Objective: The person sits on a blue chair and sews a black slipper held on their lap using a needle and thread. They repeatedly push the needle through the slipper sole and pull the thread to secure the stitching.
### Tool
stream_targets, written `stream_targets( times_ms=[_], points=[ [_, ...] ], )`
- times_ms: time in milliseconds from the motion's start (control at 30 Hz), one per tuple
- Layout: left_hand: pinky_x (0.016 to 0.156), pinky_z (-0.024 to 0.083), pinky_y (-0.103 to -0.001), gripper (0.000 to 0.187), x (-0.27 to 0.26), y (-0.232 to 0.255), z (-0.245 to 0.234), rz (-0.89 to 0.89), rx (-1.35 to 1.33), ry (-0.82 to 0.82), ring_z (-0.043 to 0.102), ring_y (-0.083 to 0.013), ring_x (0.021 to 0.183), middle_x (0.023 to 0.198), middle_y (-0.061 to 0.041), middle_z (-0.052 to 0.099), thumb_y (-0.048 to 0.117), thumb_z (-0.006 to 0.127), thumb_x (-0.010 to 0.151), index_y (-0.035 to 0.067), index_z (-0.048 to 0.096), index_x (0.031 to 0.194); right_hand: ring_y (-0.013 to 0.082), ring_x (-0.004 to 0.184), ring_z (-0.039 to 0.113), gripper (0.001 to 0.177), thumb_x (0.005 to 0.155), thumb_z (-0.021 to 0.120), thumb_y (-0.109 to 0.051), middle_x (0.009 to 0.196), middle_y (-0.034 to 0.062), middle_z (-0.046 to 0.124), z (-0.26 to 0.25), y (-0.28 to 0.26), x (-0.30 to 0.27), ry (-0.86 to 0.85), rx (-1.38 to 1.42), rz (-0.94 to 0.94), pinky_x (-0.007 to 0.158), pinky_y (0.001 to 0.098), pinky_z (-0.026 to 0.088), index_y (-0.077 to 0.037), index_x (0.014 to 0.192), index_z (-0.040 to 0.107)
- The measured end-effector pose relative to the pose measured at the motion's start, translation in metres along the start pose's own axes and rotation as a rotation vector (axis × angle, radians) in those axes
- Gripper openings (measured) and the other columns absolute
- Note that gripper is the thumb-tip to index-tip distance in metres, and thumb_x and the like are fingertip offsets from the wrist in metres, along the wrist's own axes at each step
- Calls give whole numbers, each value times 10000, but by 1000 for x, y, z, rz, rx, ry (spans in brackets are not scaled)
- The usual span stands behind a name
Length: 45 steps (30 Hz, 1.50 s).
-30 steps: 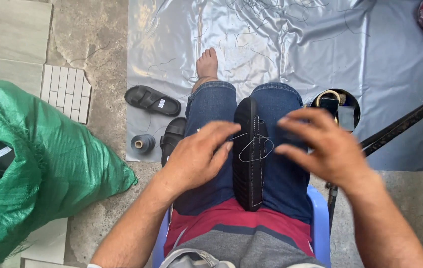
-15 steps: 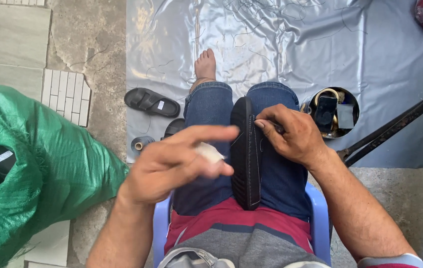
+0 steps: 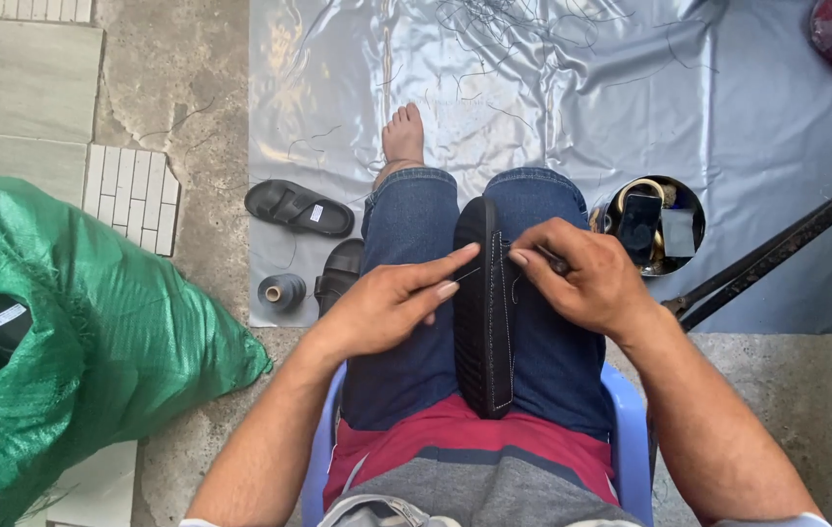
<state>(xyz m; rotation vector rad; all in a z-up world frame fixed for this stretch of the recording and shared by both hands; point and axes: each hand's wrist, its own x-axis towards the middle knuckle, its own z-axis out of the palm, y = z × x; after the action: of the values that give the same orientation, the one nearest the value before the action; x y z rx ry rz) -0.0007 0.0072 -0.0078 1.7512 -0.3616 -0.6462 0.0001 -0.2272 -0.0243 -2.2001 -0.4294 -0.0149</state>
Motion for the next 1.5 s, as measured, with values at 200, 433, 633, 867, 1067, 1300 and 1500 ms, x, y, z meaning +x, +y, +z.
stream_targets(
  times_ms=[200,433,633,867,1067,1300,1500],
  points=[
    [333,342,-178,352,-11,-38,-49,-459,-232,509,547,-71,512,899,-41,712,323,491,872,54,680,746,112,800,591,409,813,537,-331,863,-20,602,-49,-21,-4,-471,-114,346,735,269,444,-171,1189,521],
    [934,392,-444,296,-2,-25,-23,-1,629,421,484,-336,1139,1278,-162,463,214,500,882,115,568,1153,170,801,593,401,837,518,-123,959,11,568,-52,-7,11,-473,-249,-186,557,314,490,-257,1214,541],
    [1002,456,-334,504,13,-13,10,328,188,80,450,-257,1265,1389,-166,388,210,596,886,175,368,1334,158,761,580,429,812,523,-148,949,-17,560,-46,-5,23,-554,-308,-165,503,335,474,-311,1207,551],
    [772,561,-222,523,15,-18,15,205,107,95,627,-182,964,1392,-88,378,169,641,840,203,410,1308,147,747,575,411,817,506,-134,893,-30,551,-45,-3,24,-541,-272,-210,511,328,460,-292,1192,568],
    [757,561,-210,524,18,-23,14,200,75,95,617,-170,956,1390,-73,381,194,649,834,231,418,1303,143,748,573,414,810,502,-110,854,-32,538,-45,-3,28,-533,-268,-243,536,320,458,-282,1179,577],
    [801,527,-178,500,25,-27,20,116,65,117,626,-112,914,1348,-15,427,284,679,787,318,476,1243,181,689,567,373,788,550,-211,803,-57,519,-41,-29,25,-537,-624,-90,331,376,481,-318,1139,617],
    [1073,357,-380,475,29,-36,25,196,92,171,455,-155,1250,1319,-13,465,354,656,796,319,486,1238,208,663,576,317,778,597,-162,818,-14,540,-32,-12,18,-391,-492,-214,418,369,450,-249,1077,657]
  ],
)
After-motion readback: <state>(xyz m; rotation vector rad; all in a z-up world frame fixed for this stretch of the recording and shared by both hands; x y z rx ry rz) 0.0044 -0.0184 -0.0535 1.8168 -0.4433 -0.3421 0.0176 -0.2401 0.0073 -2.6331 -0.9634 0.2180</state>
